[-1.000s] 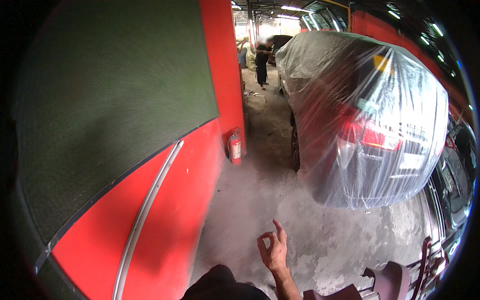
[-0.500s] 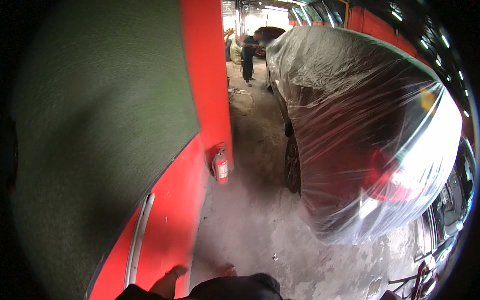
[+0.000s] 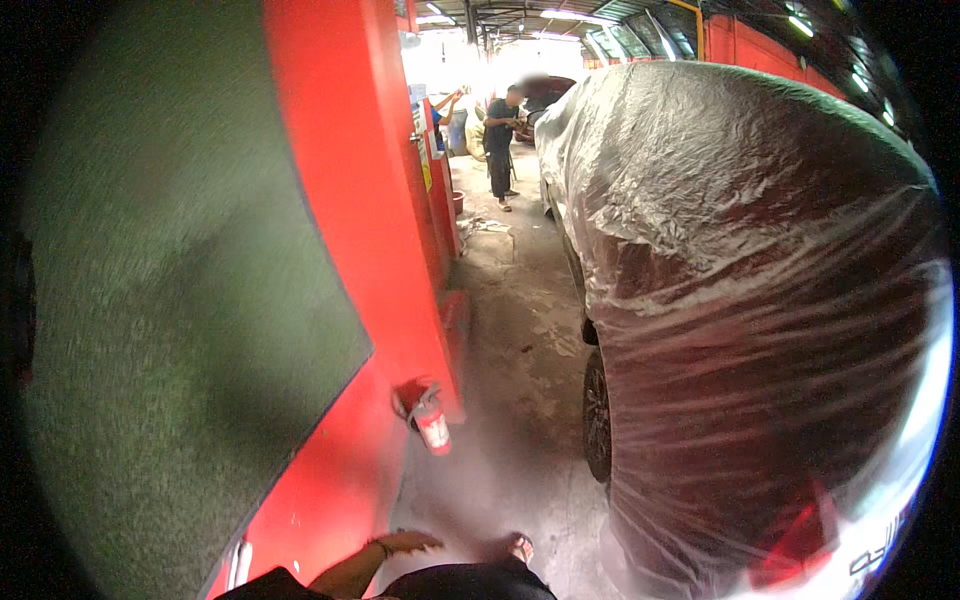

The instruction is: The person walks through a garage and sits on the floor to sand a maroon car door with a sanding block. They repeatedly dip the block in a bucket of water and sand the door surface, then wipe it with a cloth.

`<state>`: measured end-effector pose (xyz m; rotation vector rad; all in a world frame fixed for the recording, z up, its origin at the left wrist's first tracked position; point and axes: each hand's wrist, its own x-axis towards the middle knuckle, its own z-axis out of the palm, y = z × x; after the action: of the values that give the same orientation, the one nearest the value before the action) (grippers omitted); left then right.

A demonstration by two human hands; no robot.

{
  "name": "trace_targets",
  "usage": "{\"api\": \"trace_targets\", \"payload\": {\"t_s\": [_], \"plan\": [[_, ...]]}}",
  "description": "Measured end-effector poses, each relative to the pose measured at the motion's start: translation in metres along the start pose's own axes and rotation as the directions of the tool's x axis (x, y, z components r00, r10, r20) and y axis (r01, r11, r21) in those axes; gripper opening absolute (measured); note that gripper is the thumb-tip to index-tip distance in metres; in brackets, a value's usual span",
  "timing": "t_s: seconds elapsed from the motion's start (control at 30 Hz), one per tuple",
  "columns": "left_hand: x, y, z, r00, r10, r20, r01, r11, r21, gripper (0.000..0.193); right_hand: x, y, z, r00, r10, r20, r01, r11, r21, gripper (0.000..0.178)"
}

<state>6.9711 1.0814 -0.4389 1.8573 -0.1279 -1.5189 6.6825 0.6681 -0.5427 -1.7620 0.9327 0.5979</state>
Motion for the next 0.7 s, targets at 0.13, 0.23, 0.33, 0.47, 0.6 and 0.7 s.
{"api": "trace_targets", "payload": {"t_s": [0.13, 0.23, 0.33, 0.47, 0.6, 0.7], "plan": [[-0.038, 0.083, -0.016, 0.931, 0.361, -0.047, -0.349, 0.922, 0.170, 0.058, 0.070, -0.094, -0.032, 0.964, -0.134, 0.232, 0.064, 0.956, 0.286, 0.050], [-0.046, 0.157, -0.071, 0.909, 0.203, -0.365, -0.198, 0.979, 0.053, 0.051, 0.128, -0.211, -0.073, 0.854, 0.021, 0.520, -0.122, 0.980, 0.159, 0.047], [0.017, 0.156, -0.142, 0.889, 0.063, -0.453, -0.167, 0.967, -0.193, 0.043, 0.195, -0.292, -0.102, 0.692, -0.146, 0.707, 0.245, 0.969, -0.040, 0.048], [0.107, 0.170, -0.237, 0.883, 0.125, -0.453, -0.308, 0.881, -0.358, 0.039, 0.242, -0.413, -0.131, 0.838, -0.132, 0.530, 0.245, 0.958, -0.149, 0.048], [0.198, 0.276, -0.350, 0.941, 0.328, -0.080, -0.334, 0.872, -0.357, 0.044, 0.291, -0.523, -0.157, 0.684, -0.609, 0.401, 0.728, 0.594, -0.342, 0.048], [0.290, 0.347, -0.415, 0.901, 0.432, 0.029, -0.426, 0.896, -0.128, 0.046, 0.362, -0.557, -0.158, 0.582, -0.763, 0.280, 0.802, 0.595, -0.046, 0.038]]}}
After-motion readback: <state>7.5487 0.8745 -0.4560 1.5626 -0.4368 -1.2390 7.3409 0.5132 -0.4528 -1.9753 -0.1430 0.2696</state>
